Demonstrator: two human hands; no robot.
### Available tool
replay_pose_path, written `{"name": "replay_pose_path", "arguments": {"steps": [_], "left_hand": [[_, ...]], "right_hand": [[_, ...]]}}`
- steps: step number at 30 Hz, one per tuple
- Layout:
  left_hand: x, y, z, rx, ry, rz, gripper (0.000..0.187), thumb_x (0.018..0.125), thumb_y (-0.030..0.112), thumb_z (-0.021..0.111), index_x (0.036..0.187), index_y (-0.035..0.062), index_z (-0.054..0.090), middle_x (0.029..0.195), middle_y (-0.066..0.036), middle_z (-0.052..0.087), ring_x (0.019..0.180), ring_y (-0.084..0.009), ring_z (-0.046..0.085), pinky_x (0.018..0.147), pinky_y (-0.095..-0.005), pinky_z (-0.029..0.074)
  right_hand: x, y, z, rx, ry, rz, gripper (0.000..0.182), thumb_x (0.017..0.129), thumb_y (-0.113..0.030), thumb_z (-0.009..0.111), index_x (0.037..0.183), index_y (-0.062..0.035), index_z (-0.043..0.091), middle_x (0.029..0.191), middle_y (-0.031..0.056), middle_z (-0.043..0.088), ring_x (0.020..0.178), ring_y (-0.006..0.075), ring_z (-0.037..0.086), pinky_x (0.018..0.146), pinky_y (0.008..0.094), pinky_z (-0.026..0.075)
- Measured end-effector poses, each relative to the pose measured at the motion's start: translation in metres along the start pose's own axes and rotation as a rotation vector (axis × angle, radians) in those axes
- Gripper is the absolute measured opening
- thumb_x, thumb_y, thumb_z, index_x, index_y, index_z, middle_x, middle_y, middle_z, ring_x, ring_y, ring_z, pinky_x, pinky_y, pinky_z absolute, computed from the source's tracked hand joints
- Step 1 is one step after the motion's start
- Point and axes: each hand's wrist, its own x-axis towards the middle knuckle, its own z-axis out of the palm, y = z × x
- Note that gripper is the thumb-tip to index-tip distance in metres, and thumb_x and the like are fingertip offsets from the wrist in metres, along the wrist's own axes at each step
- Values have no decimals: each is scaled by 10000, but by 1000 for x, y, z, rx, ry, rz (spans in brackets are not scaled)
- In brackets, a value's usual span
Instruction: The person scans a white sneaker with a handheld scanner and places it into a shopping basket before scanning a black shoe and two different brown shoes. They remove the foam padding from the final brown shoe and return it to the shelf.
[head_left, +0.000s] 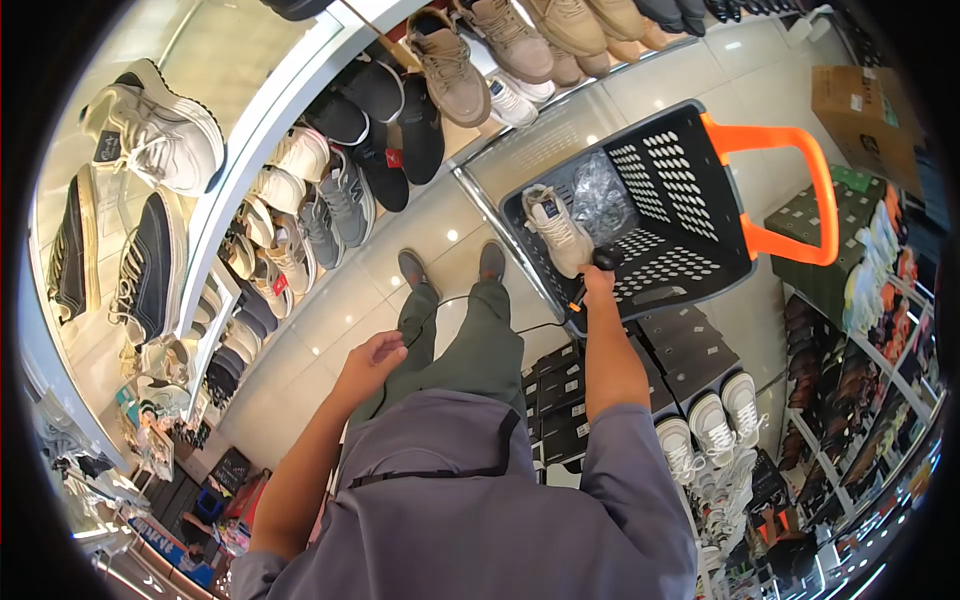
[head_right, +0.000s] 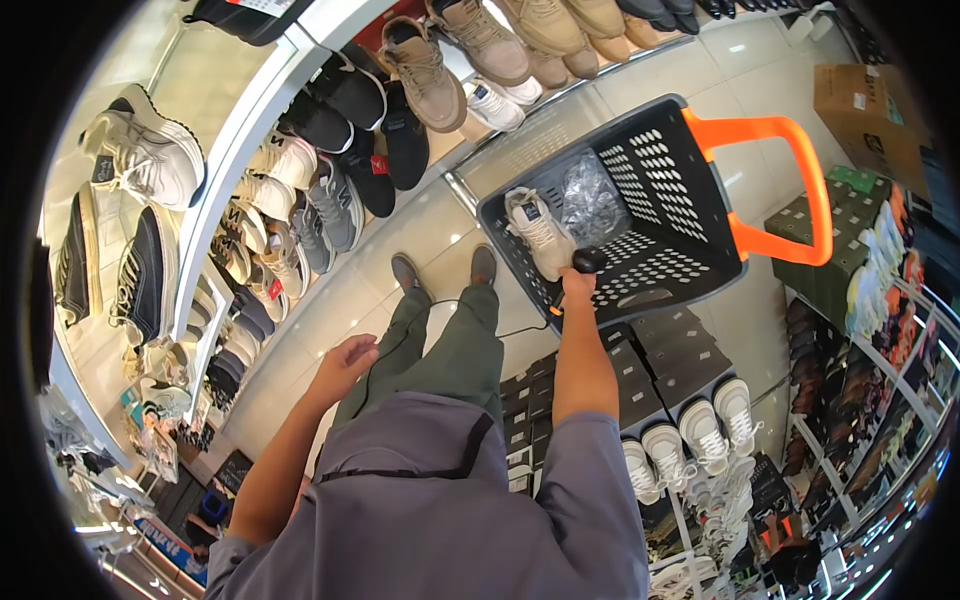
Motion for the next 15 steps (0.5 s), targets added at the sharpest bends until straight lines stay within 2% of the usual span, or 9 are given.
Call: {"name": "replay_pose_path", "arguments": {"steps": [1, 3, 5, 7, 8, 9, 10, 13, 15], "left_hand": [[-1, -5, 1, -3, 3, -21, 434, 917, 227, 617, 1243, -41, 517, 1172, -157, 615, 1107, -199, 586, 967, -311, 442], [-8, -13, 2, 17, 14, -43, 412, 917, 221, 616, 1230, -33, 532, 1156, -155, 625, 1081, -200, 602, 950, -319, 458], [-13, -13, 3, 70, 28, -45, 403, 913, 219, 620, 1223, -27, 541, 1134, -155, 635, 1060, -205, 614, 936, -323, 468], [-24, -8, 5, 116, 32, -39, 394, 909, 217, 624, 1215, -20, 551, 1112, -155, 646, 1038, -210, 626, 921, -328, 478], [-27, 0, 7, 169, 44, -7, 390, 904, 217, 628, 1208, -16, 557, 1091, -157, 655, 1019, -217, 635, 910, -330, 484], [-31, 6, 8, 223, 56, 24, 385, 900, 218, 632, 1201, -12, 563, 1070, -160, 663, 1000, -224, 644, 898, -333, 490], [-35, 6, 8, 219, 51, 29, 385, 900, 218, 632, 1201, -12, 563, 1070, -160, 663, 1000, -224, 644, 898, -333, 490], [-43, 6, 4, 243, 114, 127, 384, 875, 232, 652, 1169, -4, 578, 1013, -167, 675, 948, -238, 660, 847, -341, 499], [-48, 12, -3, 294, 149, 170, 380, 874, 238, 653, 1162, 0, 582, 1016, -165, 676, 939, -243, 663, 822, -341, 500]], "right_hand": [[15, 10, 7, -124, 102, 28, 519, 700, -35, 730, 1160, 72, 513, 1057, 178, 614, 951, 300, 622, 824, 360, 475], [39, 34, 17, -195, 42, 34, 509, 683, -62, 731, 1130, 89, 541, 1065, 196, 620, 959, 309, 625, 817, 364, 475], [54, 40, 26, -458, -87, -57, 523, 638, -56, 729, 1111, 96, 567, 1037, 215, 635, 965, 309, 632, 817, 372, 478], [5, 29, 22, -460, -36, -385, 467, 567, -75, 729, 991, 83, 615, 910, 207, 668, 843, 294, 671, 742, 372, 510], [26, 42, 33, -517, -49, -359, 495, 547, -84, 735, 1003, 73, 623, 940, 203, 671, 868, 309, 668, 773, 370, 509], [-9, 20, 26, -518, -170, -293, 519, 548, -95, 748, 1026, 65, 625, 960, 214, 671, 926, 320, 660, 822, 367, 498], [-21, 20, 28, -552, -152, -376, 493, 545, -108, 761, 998, 45, 641, 983, 219, 670, 947, 312, 662, 828, 366, 502], [-62, 7, 31, -738, -161, -485, 528, 646, -114, 674, 1156, -35, 565, 1062, 223, 649, 1050, 361, 614, 912, 394, 480], [-74, 5, 35, -771, -189, -512, 530, 665, -118, 653, 1178, -49, 542, 1070, 222, 645, 1060, 370, 603, 920, 404, 476]]}}
